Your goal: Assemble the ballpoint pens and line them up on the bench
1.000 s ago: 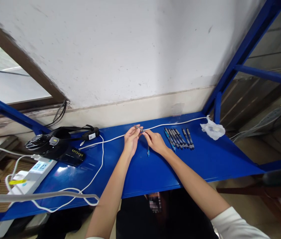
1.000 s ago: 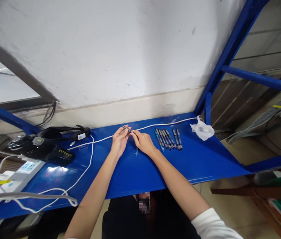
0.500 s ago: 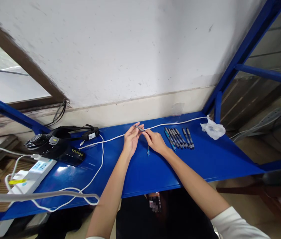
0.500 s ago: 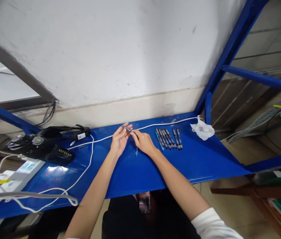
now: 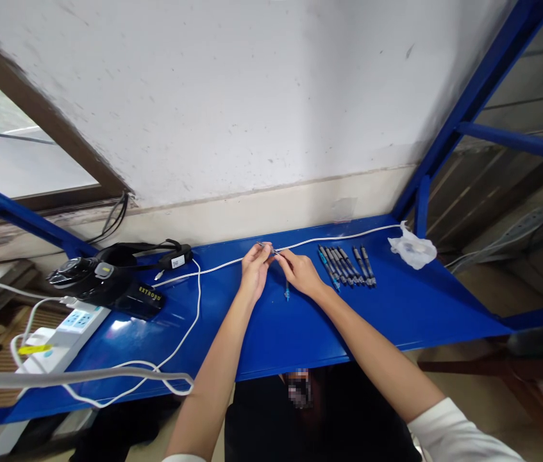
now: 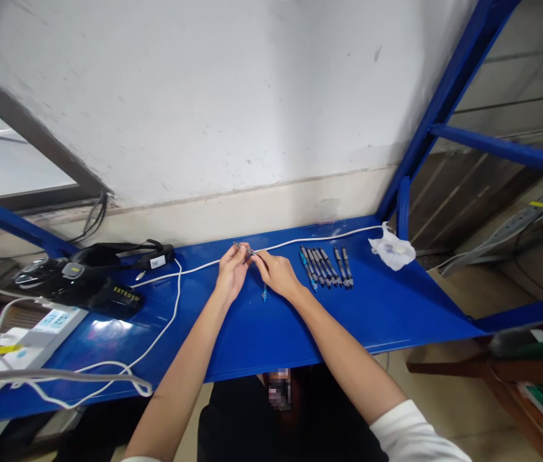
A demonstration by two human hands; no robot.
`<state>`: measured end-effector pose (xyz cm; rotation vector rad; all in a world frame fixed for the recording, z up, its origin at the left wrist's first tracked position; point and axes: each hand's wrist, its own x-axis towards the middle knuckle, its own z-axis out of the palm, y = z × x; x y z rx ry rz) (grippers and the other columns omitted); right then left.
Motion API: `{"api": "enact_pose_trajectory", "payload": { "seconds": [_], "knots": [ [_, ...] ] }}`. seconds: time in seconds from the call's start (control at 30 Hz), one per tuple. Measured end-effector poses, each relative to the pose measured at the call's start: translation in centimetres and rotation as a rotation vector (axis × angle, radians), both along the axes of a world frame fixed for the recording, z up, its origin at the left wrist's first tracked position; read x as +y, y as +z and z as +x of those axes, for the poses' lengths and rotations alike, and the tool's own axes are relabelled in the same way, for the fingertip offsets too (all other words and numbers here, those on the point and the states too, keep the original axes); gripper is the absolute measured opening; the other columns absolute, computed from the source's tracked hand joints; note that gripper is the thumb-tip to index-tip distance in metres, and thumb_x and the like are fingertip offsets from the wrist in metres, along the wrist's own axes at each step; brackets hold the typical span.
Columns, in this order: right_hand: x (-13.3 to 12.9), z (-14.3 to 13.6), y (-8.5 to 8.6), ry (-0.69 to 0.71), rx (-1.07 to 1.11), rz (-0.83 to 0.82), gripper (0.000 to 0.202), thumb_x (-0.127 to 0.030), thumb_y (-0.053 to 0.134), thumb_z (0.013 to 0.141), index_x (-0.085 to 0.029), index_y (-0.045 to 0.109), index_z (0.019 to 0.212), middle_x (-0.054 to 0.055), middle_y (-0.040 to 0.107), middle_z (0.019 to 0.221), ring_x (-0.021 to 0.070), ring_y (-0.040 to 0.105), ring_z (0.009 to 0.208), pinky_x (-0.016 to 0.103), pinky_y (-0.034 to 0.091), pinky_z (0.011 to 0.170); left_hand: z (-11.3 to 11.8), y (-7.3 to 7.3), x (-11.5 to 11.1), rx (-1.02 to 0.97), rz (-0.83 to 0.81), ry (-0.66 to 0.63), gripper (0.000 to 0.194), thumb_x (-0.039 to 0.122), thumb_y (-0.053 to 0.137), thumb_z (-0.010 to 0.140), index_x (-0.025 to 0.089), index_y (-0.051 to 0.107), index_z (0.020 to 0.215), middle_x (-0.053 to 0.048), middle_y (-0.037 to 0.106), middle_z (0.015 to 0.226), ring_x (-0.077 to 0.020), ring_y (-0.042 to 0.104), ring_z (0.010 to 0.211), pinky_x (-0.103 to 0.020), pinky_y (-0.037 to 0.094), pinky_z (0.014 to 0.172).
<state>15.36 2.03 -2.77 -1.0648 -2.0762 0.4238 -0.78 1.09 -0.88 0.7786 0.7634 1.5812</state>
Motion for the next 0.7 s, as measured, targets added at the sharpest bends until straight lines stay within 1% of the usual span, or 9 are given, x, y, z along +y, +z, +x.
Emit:
{"api": "enact_pose_trajectory", "payload": {
  "seconds": [0.07,0.1,0.17,0.33,0.47,0.7],
  "knots": [
    [0.01,0.02,0.1,-0.007,0.013,-0.009,0.035,-0.04,0.042,0.116,-0.023,0.068,0.131,0.007,0.082,0.098,0.0212,0.077,0.078,0.026,0.044,0.07,-0.11,0.16,-0.08,0.007,0.02,-0.041,0.032,0.031,0.093,0.08,0.02,0.08,0.108,-0.01,0.078,0.118,-0.0218,0.073,0.106,-0.035,0.055,0.096],
    [0.0,0.02,0.14,-0.008,0.018,-0.013,0.035,-0.04,0.042,0.116,-0.023,0.068,0.132,0.007,0.082,0.099,0.0212,0.077,0.078,0.026,0.044,0.07,-0.16,0.2,-0.09,0.013,0.025,-0.047,0.035,0.03,0.093,0.08,0.02,0.079,0.11,-0.011,0.078,0.12,-0.0232,0.074,0.109,-0.036,0.055,0.098],
    [0.0,0.02,0.21,-0.004,0.023,-0.014,0.036,-0.04,0.042,0.116,-0.022,0.068,0.133,0.007,0.082,0.098,0.0213,0.077,0.078,0.026,0.044,0.07,-0.19,0.17,-0.05,0.024,0.023,-0.026,0.037,0.028,0.095,0.077,0.019,0.079,0.11,-0.011,0.079,0.117,-0.0233,0.075,0.107,-0.037,0.055,0.098],
    [0.0,-0.03,0.29,0.005,0.002,-0.005,0.035,-0.041,0.043,0.116,-0.023,0.068,0.135,0.008,0.083,0.104,0.0228,0.079,0.085,0.026,0.046,0.072,-0.01,-0.29,0.16,0.012,-0.009,0.066,0.033,0.029,0.097,0.074,0.019,0.078,0.099,-0.007,0.08,0.103,-0.0171,0.074,0.094,-0.029,0.054,0.087],
    [0.01,-0.01,0.38,0.015,-0.02,-0.008,0.035,-0.04,0.043,0.116,-0.025,0.066,0.138,0.008,0.083,0.112,0.0233,0.08,0.09,0.026,0.048,0.074,0.18,-0.39,0.14,0.028,0.0,0.098,0.032,0.031,0.097,0.075,0.02,0.076,0.097,-0.004,0.079,0.101,-0.0162,0.074,0.092,-0.028,0.054,0.084],
    [0.0,-0.04,0.35,-0.009,-0.041,0.009,0.035,-0.041,0.043,0.116,-0.025,0.068,0.135,0.007,0.083,0.111,0.0234,0.08,0.089,0.027,0.048,0.073,0.4,-0.24,0.0,0.058,0.0,0.129,0.033,0.032,0.097,0.075,0.02,0.075,0.096,-0.004,0.078,0.098,-0.0163,0.074,0.092,-0.027,0.054,0.083]
  ]
}}
